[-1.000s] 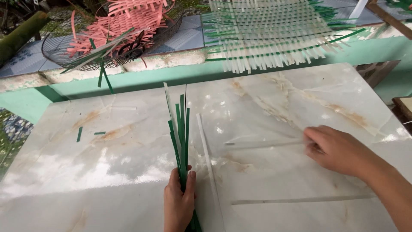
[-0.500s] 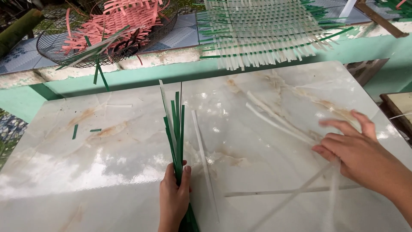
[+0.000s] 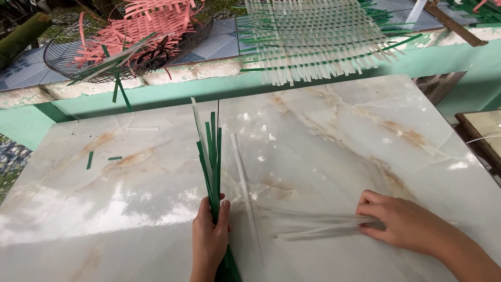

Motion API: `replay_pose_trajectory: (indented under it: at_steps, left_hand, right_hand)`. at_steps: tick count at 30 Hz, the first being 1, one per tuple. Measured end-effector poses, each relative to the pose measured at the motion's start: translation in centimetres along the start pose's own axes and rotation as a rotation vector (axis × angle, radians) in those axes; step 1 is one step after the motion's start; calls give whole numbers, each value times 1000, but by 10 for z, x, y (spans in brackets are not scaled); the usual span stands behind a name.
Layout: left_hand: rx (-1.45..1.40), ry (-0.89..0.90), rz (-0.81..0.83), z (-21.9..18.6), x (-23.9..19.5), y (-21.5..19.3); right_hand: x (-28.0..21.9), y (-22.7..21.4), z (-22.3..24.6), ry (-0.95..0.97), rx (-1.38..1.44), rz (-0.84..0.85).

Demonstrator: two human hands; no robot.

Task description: The person gathers green and white plastic strips from a tiled table, aligns them into separate bundles, and then combines them into a single mixed bundle. The person then separates the bundles again and places them back on the table.

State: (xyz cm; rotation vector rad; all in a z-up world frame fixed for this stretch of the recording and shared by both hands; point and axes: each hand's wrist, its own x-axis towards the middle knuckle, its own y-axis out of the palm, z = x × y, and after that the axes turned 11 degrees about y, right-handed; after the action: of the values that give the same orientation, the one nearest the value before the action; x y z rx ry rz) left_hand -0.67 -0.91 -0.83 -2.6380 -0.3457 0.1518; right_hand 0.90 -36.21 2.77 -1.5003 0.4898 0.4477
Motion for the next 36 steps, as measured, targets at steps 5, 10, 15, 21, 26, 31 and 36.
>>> replay_pose_trajectory:
  at_steps: [5, 10, 15, 21, 26, 31, 36]
  left_hand:
    - [8, 3, 1, -2, -1, 1]
    - [-37, -5, 20, -8, -1, -4]
    - [-16, 14, -30, 2, 5, 3]
    - [312, -5, -20, 17, 12, 35]
    - [384, 56, -35, 23, 2, 49]
    - [323, 76, -25, 22, -2, 45]
    - [326, 155, 44, 24, -8, 49]
  right_hand:
    - [-2, 5, 4, 83, -45, 16]
    - [-12, 12, -6, 239, 594, -37]
    - [-4, 36, 5, 178, 1130, -279]
    - [13, 55, 68, 144, 1417, 11]
    - [-11, 34, 104, 208, 1589, 155]
    - [-3, 64, 91, 168, 1828, -3]
    - [-13, 54, 109, 209, 1770, -83]
